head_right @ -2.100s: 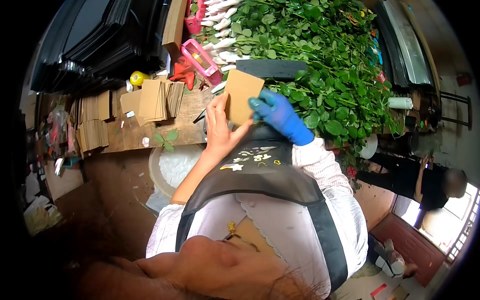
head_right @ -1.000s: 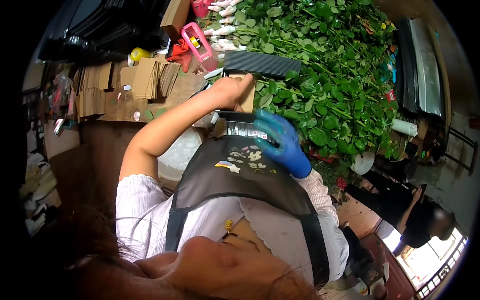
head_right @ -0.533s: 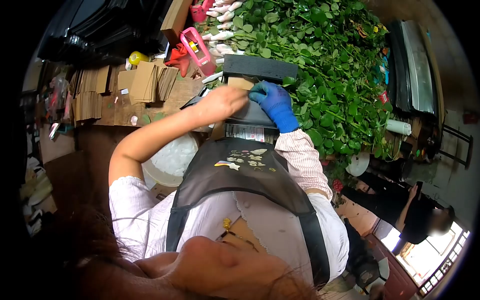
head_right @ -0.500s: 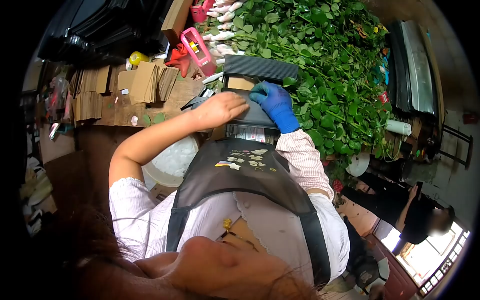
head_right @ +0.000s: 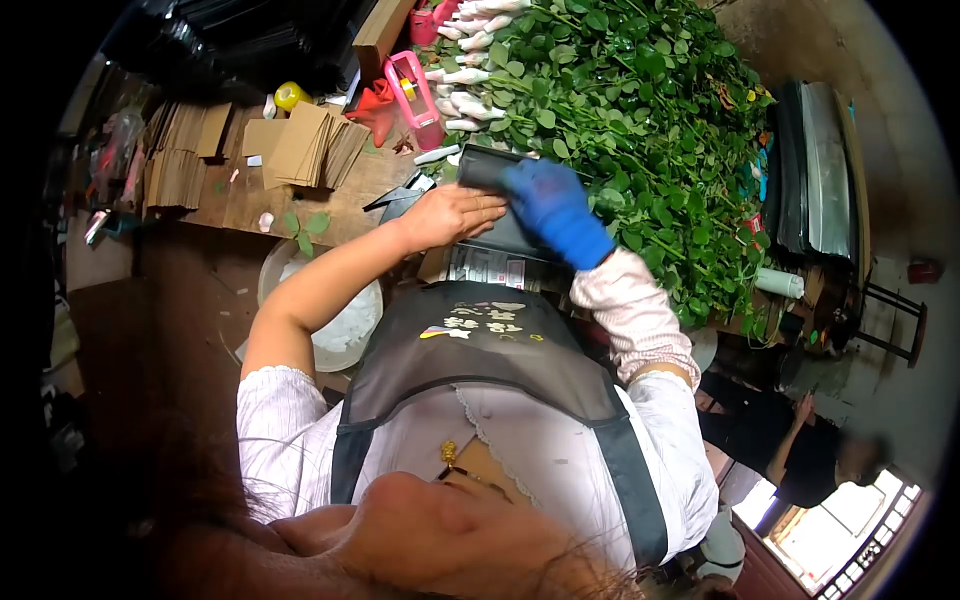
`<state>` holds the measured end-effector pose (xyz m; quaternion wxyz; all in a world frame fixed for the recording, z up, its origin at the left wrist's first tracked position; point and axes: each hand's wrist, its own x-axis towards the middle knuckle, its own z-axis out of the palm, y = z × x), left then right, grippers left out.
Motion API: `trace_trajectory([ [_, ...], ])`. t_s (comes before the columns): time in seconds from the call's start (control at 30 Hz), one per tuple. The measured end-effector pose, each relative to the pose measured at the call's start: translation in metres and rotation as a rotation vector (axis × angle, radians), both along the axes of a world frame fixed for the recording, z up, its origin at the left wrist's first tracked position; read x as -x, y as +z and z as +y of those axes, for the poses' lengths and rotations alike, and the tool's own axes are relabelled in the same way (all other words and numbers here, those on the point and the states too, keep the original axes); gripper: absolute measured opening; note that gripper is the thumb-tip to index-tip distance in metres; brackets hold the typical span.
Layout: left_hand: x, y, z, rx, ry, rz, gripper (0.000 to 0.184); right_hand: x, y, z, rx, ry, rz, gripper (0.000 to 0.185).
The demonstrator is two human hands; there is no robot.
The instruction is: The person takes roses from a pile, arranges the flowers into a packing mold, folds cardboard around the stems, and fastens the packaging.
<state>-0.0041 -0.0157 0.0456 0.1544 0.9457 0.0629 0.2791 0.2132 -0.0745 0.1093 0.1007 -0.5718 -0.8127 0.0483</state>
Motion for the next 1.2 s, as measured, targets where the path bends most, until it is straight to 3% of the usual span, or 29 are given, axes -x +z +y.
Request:
trace_trajectory([
  [0.07,0.003,-0.002,-0.004,0.098,0.009,0.098,0.023,0.026,-0.004,-0.014,0.233,-0.146,-0.211,0.030],
  [0.23,0.010,-0.006,-0.010,-0.012,0.109,-0.193,0.019,0.036,-0.029,-0.038,0.106,-0.122,-0.402,0.042],
  [0.33,0.043,-0.034,-0.036,0.182,0.468,-0.214,0.027,0.054,-0.023,-0.045,0.186,-0.139,-0.559,0.049],
  [0.37,0.051,-0.058,-0.040,0.179,0.650,-0.183,0.047,0.058,-0.019,-0.046,0.231,-0.149,-0.579,0.049],
  [0.47,0.068,-0.095,-0.041,0.031,1.076,0.229,0.066,0.065,-0.011,-0.046,0.281,-0.173,-0.584,0.051],
  [0.57,0.087,-0.124,-0.019,0.047,0.921,0.386,0.079,0.066,-0.011,-0.045,0.270,-0.182,-0.563,0.052],
  [0.6,0.087,-0.091,-0.011,0.333,0.897,0.554,0.082,0.065,-0.010,-0.046,0.264,-0.182,-0.557,0.052],
  [0.77,0.102,-0.082,0.003,0.386,0.790,0.688,0.084,0.064,-0.015,-0.050,0.222,-0.197,-0.520,0.054],
  [0.87,0.102,-0.059,0.003,0.864,0.845,0.546,0.078,0.065,-0.013,-0.048,0.243,-0.207,-0.508,0.054],
  [0.9,0.104,-0.065,0.005,1.065,0.739,0.448,0.073,0.066,-0.011,-0.048,0.267,-0.211,-0.506,0.053],
  [1.0,0.089,-0.025,0.012,1.339,0.494,0.303,0.071,0.069,-0.010,-0.048,0.293,-0.215,-0.513,0.054],
  [1.03,0.084,-0.022,0.014,1.246,0.427,0.252,0.070,0.069,-0.010,-0.048,0.302,-0.217,-0.516,0.054],
  [1.2,0.083,0.013,0.034,1.178,0.305,0.482,0.064,0.067,-0.014,-0.048,0.276,-0.208,-0.566,0.057],
])
